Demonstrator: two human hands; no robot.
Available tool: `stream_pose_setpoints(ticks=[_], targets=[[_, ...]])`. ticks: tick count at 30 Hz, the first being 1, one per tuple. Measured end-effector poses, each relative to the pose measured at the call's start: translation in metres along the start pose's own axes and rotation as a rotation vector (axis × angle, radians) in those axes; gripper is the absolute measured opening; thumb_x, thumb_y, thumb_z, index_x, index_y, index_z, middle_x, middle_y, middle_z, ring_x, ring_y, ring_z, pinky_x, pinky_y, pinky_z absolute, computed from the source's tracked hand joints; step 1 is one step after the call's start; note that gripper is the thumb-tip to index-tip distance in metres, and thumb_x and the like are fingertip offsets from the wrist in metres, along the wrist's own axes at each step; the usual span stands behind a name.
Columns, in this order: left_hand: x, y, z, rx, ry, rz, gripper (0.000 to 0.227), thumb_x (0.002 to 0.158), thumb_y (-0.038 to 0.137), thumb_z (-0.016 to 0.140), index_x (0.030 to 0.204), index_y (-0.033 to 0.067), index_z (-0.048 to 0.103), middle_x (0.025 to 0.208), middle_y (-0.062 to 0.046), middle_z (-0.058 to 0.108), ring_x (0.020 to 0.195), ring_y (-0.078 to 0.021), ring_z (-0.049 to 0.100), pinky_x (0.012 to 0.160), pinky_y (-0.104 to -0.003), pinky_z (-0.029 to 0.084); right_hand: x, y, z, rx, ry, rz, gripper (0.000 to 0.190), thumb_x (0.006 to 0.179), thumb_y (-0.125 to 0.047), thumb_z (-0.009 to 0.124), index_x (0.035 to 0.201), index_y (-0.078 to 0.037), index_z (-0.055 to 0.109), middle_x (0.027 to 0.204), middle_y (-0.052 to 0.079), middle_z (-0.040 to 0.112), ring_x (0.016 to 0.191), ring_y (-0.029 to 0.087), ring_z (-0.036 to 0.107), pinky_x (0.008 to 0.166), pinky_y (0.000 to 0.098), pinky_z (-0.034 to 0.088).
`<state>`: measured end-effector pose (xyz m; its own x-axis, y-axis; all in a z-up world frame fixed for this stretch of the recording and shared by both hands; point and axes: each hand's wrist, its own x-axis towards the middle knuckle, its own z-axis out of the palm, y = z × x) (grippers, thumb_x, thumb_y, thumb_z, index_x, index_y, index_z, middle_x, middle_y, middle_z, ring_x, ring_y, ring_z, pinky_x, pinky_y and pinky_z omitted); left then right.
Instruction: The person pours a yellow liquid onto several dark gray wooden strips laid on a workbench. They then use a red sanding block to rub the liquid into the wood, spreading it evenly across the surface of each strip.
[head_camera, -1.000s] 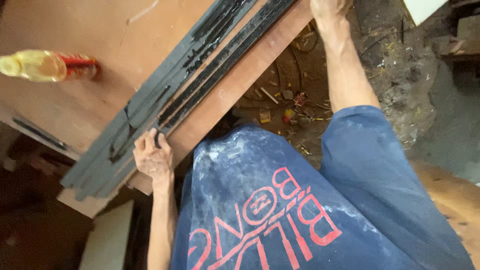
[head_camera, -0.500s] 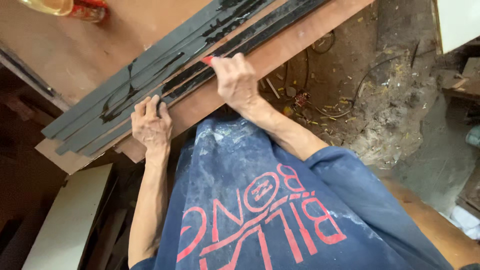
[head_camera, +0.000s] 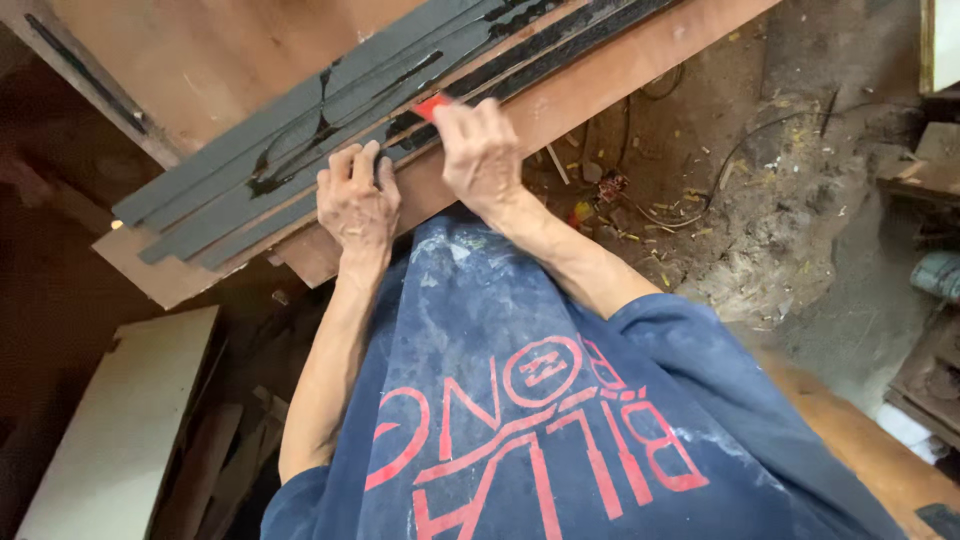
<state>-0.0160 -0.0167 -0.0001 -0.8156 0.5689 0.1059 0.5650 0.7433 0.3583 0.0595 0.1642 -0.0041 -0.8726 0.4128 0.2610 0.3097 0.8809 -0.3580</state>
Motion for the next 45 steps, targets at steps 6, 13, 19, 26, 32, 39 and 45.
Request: stream_pose_setpoints(ticks=[6,13,19,26,32,39,45], targets=[[-0.001,-0.013,0.005,-0.013,0.011,0.028,0.025,0.093,0.023,0.081,0.115,0.0140,0.075,0.113,-0.004,0.067,0.088,-0.0243,0.064,0.075,-0.036,0.054,0.021,0.052,-0.036,-0.056,0.269,-0.012,0.026,0.107,-0.009,0.045,0.115,-0.005,0.070,0.098,0.013,0.074,0.084,0.023,0.067,0.076,0.0375,0.053],[-0.004,-0.018,0.005,-0.060,0.064,0.058,0.030,0.088,0.023,0.080,0.116,0.0140,0.072,0.109,-0.004,0.070,0.086,-0.0262,0.066,0.076,-0.038,0.054,0.003,-0.026,-0.009,0.069,0.058,-0.095,0.023,0.100,-0.007,0.050,0.099,-0.004,0.072,0.081,0.012,0.073,0.065,0.027,0.056,0.060,0.0398,0.046],[-0.017,-0.022,0.012,-0.048,0.042,0.043,0.031,0.096,0.010,0.067,0.127,0.0078,0.064,0.113,-0.007,0.070,0.089,-0.0280,0.069,0.082,-0.039,0.057,0.007,-0.008,-0.041,-0.023,0.203,0.072,0.019,0.100,-0.007,0.055,0.107,-0.004,0.072,0.088,0.012,0.072,0.080,0.028,0.061,0.072,0.0421,0.050],[-0.025,-0.027,0.021,-0.081,0.154,0.070,0.031,0.091,0.000,0.060,0.121,0.0085,0.063,0.124,-0.010,0.069,0.096,-0.0284,0.072,0.086,-0.035,0.059,-0.018,-0.026,-0.021,0.066,-0.096,-0.272,0.017,0.102,-0.005,0.060,0.112,-0.004,0.074,0.108,0.010,0.073,0.101,0.026,0.064,0.085,0.0380,0.055],[-0.025,-0.029,0.019,-0.170,0.083,-0.028,0.028,0.096,0.001,0.060,0.123,0.0072,0.059,0.120,-0.012,0.063,0.087,-0.0306,0.071,0.072,-0.039,0.061,-0.011,-0.020,-0.027,0.075,0.074,-0.284,0.026,0.086,0.001,0.070,0.110,-0.006,0.075,0.111,0.005,0.073,0.102,0.027,0.064,0.087,0.0408,0.055],[-0.021,-0.031,0.004,-0.357,0.189,-0.118,0.023,0.098,0.007,0.064,0.120,0.0096,0.056,0.117,-0.012,0.062,0.088,-0.0332,0.071,0.068,-0.040,0.061,-0.006,-0.025,-0.003,0.155,-0.006,-0.301,0.033,0.085,0.008,0.065,0.114,-0.004,0.073,0.117,0.008,0.072,0.108,0.030,0.064,0.094,0.0385,0.057],[-0.040,-0.037,-0.009,-0.407,0.317,0.049,0.016,0.101,0.006,0.066,0.117,0.0075,0.061,0.114,-0.009,0.064,0.101,-0.0289,0.071,0.081,-0.037,0.063,-0.011,-0.016,-0.001,0.132,-0.069,-0.329,0.035,0.084,0.009,0.062,0.114,-0.005,0.072,0.117,0.009,0.072,0.110,0.032,0.064,0.095,0.0394,0.057]])
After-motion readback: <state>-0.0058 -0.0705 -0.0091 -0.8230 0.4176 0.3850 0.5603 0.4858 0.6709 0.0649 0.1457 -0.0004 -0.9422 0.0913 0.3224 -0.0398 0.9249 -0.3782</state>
